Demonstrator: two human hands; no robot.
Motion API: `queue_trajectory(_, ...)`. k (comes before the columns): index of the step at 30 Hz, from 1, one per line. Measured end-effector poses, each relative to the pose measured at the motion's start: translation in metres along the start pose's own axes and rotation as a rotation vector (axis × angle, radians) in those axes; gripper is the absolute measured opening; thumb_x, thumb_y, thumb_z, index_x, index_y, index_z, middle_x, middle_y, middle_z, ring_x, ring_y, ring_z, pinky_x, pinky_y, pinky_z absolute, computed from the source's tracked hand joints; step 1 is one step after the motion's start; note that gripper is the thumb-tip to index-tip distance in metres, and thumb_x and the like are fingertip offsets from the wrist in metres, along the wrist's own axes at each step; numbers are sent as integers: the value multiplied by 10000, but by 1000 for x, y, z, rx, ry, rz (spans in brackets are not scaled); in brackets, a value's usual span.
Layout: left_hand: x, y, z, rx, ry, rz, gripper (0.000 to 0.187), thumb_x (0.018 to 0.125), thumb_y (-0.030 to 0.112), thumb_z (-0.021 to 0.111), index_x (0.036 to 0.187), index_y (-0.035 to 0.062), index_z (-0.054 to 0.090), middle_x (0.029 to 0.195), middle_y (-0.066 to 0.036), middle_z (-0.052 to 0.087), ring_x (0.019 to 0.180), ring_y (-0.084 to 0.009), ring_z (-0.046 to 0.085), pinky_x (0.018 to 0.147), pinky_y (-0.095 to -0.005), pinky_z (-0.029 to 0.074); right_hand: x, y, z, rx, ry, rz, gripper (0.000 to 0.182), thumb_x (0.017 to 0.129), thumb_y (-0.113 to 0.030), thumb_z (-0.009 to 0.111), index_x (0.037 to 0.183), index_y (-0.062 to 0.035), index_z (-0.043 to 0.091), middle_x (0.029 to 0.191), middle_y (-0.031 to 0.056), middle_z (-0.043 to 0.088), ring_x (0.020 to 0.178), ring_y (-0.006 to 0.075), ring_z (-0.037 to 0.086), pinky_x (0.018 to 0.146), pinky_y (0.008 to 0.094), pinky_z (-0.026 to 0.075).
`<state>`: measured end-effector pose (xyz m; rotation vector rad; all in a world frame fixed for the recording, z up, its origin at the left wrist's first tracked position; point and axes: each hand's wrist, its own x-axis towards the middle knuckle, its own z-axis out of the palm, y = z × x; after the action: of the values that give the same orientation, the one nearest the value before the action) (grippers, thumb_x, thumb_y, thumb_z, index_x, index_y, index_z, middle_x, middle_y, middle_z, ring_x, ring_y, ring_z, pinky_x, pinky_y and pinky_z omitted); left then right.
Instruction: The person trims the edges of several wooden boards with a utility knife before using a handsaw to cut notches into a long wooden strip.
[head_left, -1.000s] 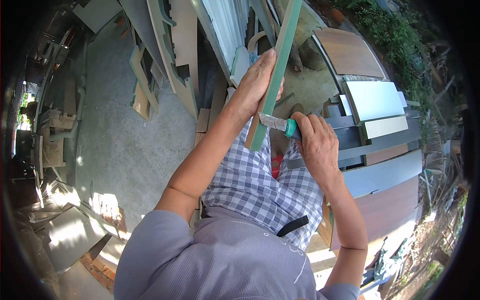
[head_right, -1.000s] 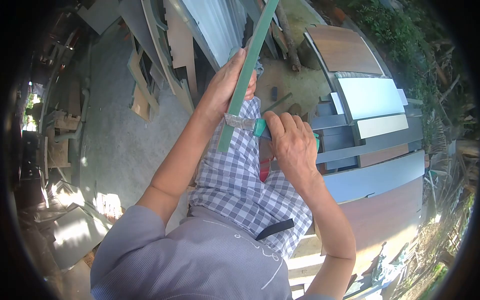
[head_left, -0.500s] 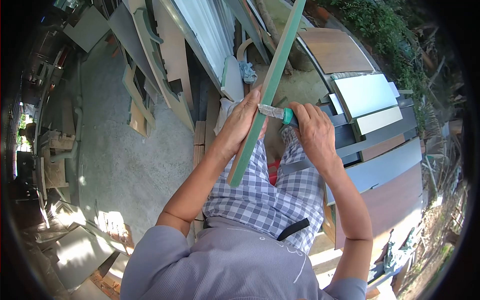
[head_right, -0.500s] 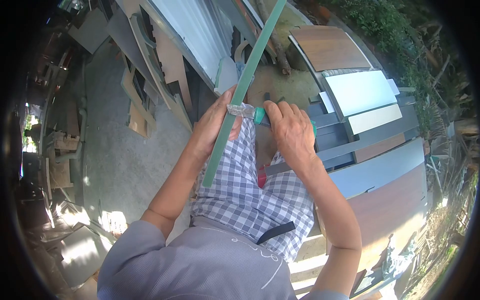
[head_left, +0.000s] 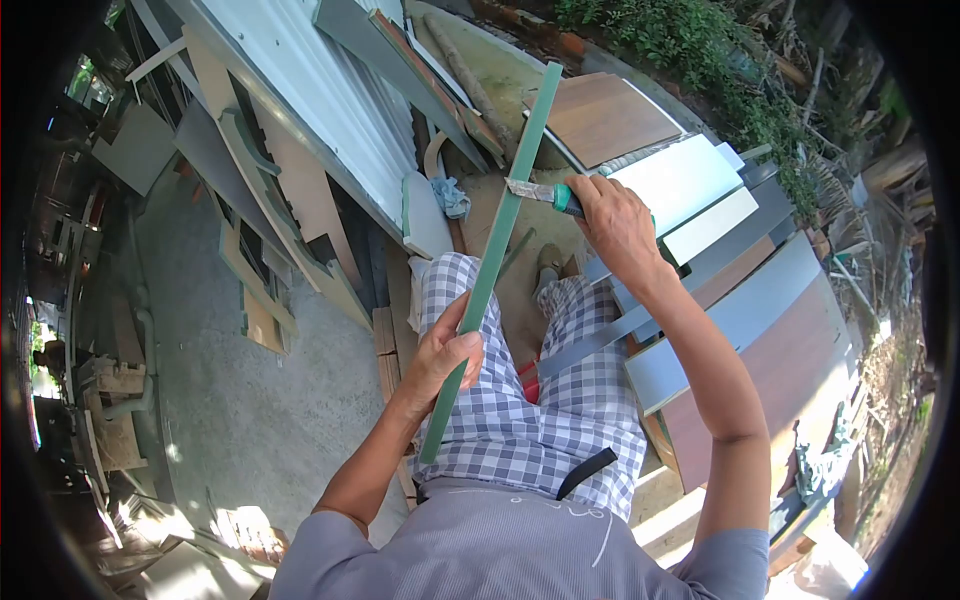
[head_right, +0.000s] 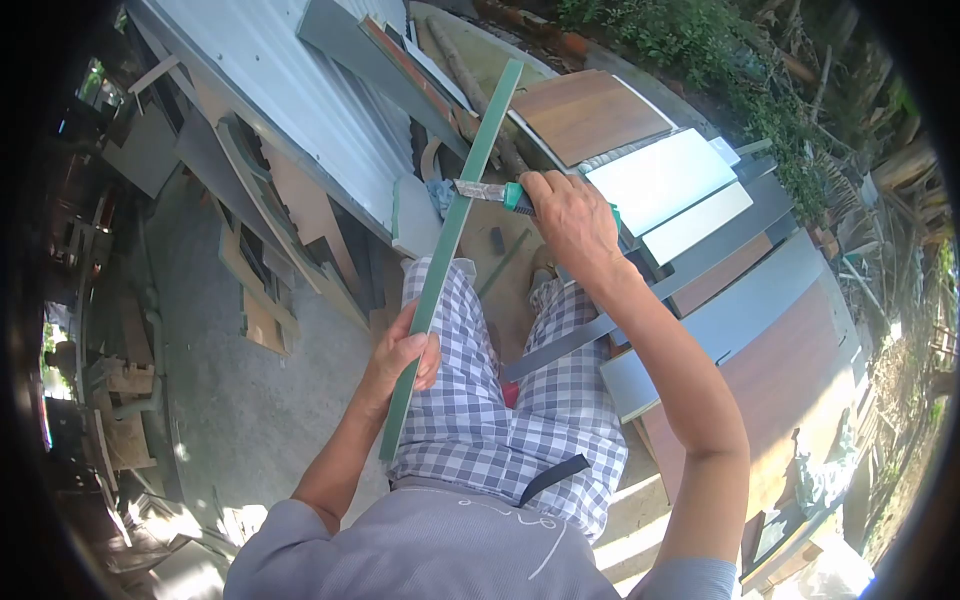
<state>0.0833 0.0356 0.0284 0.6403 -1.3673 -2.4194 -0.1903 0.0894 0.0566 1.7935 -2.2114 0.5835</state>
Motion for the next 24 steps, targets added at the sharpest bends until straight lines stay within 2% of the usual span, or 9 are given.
queue_trajectory(5,-22,-6,-6,-20,-43,-53,705,865,261,614,1468,101,286,607,20,464,466,-51,434,426,-209,400,25,38,-6,-56,26,69,339,788,-63,664,1098,-88,529,925,114,609,912,306,616,795,413,504)
queue_trajectory(7,-36,-11,-10,-31,-55,-74,694,857,248,618,1463,112,308,608,18,458,474,-52,434,429,-206,397,39,57,-11,-92,117,92,216,821,-106,612,1018,-76,528,878,132,614,843,332,628,729,444,505)
queue_trajectory(12,-53,-27,-23,-399,-235,-93,736,809,341,688,1431,101,373,633,6,459,514,-80,456,455,-206,419,60,115,-17,-88,-24,439,243,907,-225,540,1067,-43,523,877,194,645,842,374,637,744,468,499)
queue_trajectory(15,-32,7,-18,-371,-117,-13,812,781,424,723,1421,66,376,712,-31,519,567,-110,517,478,-239,460,52,112,-10,297,49,538,324,926,-304,519,1089,-29,572,839,195,658,794,350,648,724,434,488)
queue_trajectory(17,-12,37,-26,64,-146,188,769,815,433,698,1392,27,391,812,-71,564,638,-140,574,546,-278,504,41,93,-13,463,-77,615,355,921,-329,534,1083,-24,619,837,191,661,810,317,650,728,405,474)
queue_trajectory(19,5,70,1,190,45,334,759,831,481,672,1375,29,398,814,-89,576,636,-177,586,579,-331,526,28,78,-8,510,-82,600,350,913,-324,547,1057,-16,632,855,193,659,817,312,640,751,394,467)
queue_trajectory(21,29,82,-6,125,67,340,677,900,447,593,1395,37,381,831,-100,590,630,-171,587,573,-321,505,14,62,-9,574,-48,538,314,914,-283,556,1051,-10,632,870,191,658,827,311,639,770,388,467)
queue_trajectory(23,54,100,-4,103,111,346,414,988,373,466,1245,49,472,812,-87,581,631,-156,598,594,-299,511,2,42,-18,572,-56,473,282,924,-237,554,1082,-13,619,868,182,660,839,296,648,764,375,473)
queue_trajectory(24,77,99,-14,134,135,360,417,990,411,448,1199,51,480,778,-80,572,609,-156,580,563,-288,493,-6,27,-21,574,-86,458,282,924,-237,554,1082,-13,619,868,182,660,839,296,648,764,375,473)
